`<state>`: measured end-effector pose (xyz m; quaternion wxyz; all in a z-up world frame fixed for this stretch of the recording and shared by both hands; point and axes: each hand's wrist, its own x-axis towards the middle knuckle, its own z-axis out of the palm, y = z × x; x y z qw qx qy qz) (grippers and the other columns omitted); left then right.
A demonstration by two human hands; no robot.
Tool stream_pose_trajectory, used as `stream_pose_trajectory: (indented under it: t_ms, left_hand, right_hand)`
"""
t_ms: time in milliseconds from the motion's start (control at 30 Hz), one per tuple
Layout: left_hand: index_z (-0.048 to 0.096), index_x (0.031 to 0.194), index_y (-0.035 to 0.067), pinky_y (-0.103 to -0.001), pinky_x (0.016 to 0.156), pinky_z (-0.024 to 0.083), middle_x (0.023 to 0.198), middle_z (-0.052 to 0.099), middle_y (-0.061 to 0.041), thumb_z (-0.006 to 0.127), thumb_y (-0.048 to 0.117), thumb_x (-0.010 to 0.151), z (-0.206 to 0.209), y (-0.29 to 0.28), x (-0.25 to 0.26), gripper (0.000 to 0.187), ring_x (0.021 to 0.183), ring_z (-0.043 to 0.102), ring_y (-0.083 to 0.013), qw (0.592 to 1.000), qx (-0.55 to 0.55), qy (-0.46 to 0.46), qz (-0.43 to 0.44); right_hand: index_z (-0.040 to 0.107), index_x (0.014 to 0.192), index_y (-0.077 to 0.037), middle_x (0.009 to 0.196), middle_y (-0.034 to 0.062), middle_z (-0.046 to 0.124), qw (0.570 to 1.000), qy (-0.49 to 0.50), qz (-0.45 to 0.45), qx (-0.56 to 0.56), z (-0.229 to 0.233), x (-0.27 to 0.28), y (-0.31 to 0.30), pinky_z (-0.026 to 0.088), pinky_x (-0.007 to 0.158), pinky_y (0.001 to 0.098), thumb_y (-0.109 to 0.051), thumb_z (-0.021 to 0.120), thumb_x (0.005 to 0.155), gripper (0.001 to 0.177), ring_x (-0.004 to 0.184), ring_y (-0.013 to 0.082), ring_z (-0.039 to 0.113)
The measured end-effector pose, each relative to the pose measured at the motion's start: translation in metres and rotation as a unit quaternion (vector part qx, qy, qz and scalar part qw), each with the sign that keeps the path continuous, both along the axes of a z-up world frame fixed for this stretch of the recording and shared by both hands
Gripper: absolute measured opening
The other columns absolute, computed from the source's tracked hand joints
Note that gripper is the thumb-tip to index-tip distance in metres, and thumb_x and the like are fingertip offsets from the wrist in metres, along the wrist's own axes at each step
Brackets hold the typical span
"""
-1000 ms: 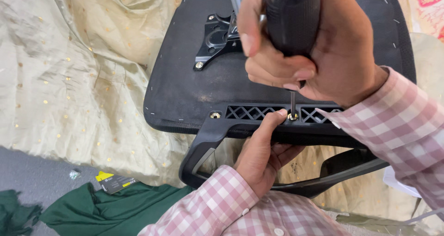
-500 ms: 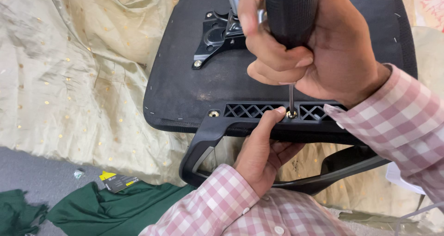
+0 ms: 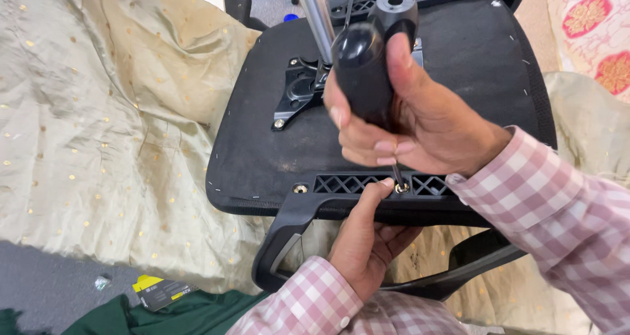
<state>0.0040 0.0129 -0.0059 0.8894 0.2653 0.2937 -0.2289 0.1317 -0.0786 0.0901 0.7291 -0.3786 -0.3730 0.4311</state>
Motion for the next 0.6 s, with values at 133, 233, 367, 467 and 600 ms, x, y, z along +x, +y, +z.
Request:
stream_pose_trajectory:
  t_ms: [133, 233, 367, 467, 600]
  left_hand:
    - [0.070, 0.103, 0.013, -0.029, 0.091, 0.060, 0.097, 0.076, 0.001, 0.069, 0.041, 0.087, 0.001, 0.002, -0.001, 0.033, 0.094, 0.074, -0.0121, 1.000, -0.003, 0.007, -0.012]
    - [0.070, 0.103, 0.012, -0.028, 0.092, 0.060, 0.098, 0.077, -0.001, 0.070, 0.043, 0.086, 0.001, 0.001, 0.001, 0.035, 0.094, 0.074, -0.0126, 1.000, 0.007, 0.018, -0.016]
    - [0.069, 0.103, 0.010, -0.030, 0.094, 0.060, 0.096, 0.076, -0.002, 0.071, 0.043, 0.085, 0.003, 0.001, 0.003, 0.038, 0.094, 0.074, -0.0146, 0.999, 0.008, 0.028, -0.016]
    - [0.069, 0.103, 0.009, -0.030, 0.095, 0.061, 0.096, 0.076, -0.003, 0.071, 0.043, 0.084, 0.004, 0.001, 0.003, 0.039, 0.096, 0.074, -0.0155, 0.999, 0.016, 0.036, -0.017]
    - [0.068, 0.103, 0.007, -0.031, 0.095, 0.061, 0.097, 0.075, -0.005, 0.071, 0.044, 0.084, 0.002, 0.000, 0.003, 0.041, 0.097, 0.074, -0.0172, 0.999, 0.013, 0.034, -0.017]
  right_hand:
    - [0.056, 0.104, 0.001, 0.063, -0.0032, 0.039, 0.999, -0.018, -0.028, -0.031, 0.002, -0.007, 0.003, 0.031, 0.052, 0.0229, -0.058, 0.039, 0.111, 0.062, 0.053, 0.0045, 0.032]
    - [0.055, 0.117, -0.003, 0.068, -0.0026, 0.040, 0.994, -0.033, -0.107, -0.010, 0.001, -0.015, 0.001, 0.032, 0.054, 0.0212, -0.051, 0.047, 0.110, 0.048, 0.056, 0.0041, 0.035]
    - [0.046, 0.131, -0.014, 0.082, 0.0005, 0.048, 0.968, -0.085, -0.237, -0.012, -0.001, -0.021, -0.003, 0.041, 0.061, 0.0235, -0.039, 0.059, 0.109, 0.036, 0.061, 0.0056, 0.043]
    - [0.047, 0.133, -0.010, 0.098, 0.0031, 0.052, 0.957, -0.132, -0.257, 0.002, -0.003, -0.018, -0.006, 0.050, 0.075, 0.0259, -0.041, 0.060, 0.114, 0.038, 0.077, 0.0082, 0.050]
    - [0.056, 0.126, -0.006, 0.096, 0.0018, 0.053, 0.964, -0.121, -0.238, -0.013, -0.009, -0.015, -0.008, 0.050, 0.072, 0.0266, -0.049, 0.054, 0.109, 0.047, 0.084, 0.0083, 0.052]
